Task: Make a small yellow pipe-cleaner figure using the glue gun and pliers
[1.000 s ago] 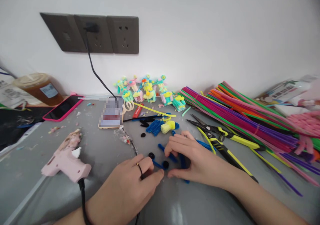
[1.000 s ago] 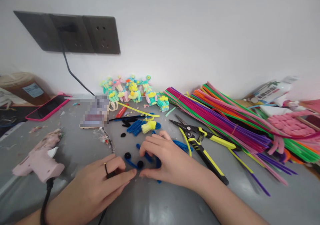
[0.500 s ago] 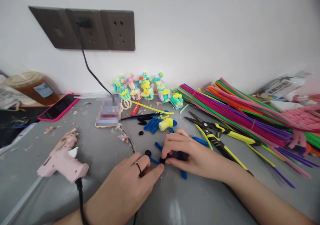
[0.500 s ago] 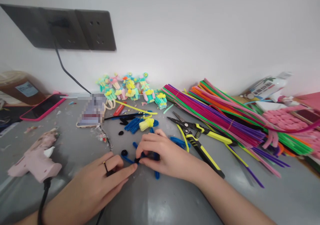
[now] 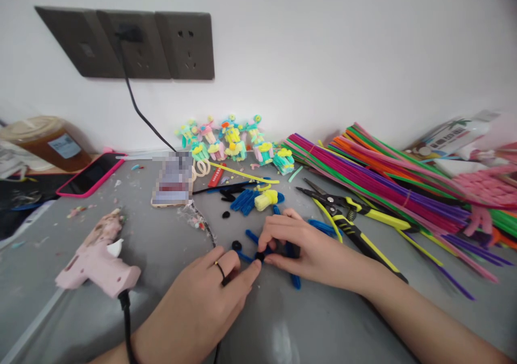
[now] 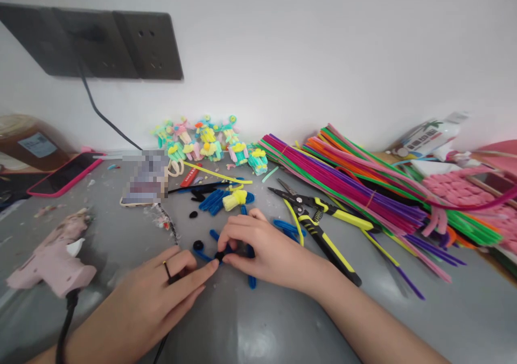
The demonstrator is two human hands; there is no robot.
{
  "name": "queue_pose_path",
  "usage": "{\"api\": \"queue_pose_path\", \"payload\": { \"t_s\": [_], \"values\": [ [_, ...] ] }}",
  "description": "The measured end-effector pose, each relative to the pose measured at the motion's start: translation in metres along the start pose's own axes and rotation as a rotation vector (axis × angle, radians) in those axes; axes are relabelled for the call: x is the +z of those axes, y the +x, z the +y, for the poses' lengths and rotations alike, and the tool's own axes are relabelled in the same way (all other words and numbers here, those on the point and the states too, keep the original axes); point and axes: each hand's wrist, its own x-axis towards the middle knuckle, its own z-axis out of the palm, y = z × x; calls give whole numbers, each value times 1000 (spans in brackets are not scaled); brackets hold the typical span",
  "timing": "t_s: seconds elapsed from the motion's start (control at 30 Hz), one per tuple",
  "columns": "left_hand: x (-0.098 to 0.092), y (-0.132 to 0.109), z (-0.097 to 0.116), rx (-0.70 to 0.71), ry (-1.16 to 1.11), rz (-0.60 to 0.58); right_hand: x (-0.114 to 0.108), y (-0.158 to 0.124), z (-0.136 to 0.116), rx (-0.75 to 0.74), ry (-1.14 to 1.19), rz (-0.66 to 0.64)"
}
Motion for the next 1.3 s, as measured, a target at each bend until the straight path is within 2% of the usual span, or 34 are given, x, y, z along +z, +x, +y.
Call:
{"api": "queue_pose_path", "payload": {
  "t_s": [0.3,0.57,1.3],
  "values": [
    [0,2,1,-37,-9,6,1,-1,2,-19,5,0],
    [0,1,1,-2,-10,-9,-1,0,0,-8,9,3],
    [1,-1,3,-39,1,-31,1,1,-4,0,-10,18]
  ]
}}
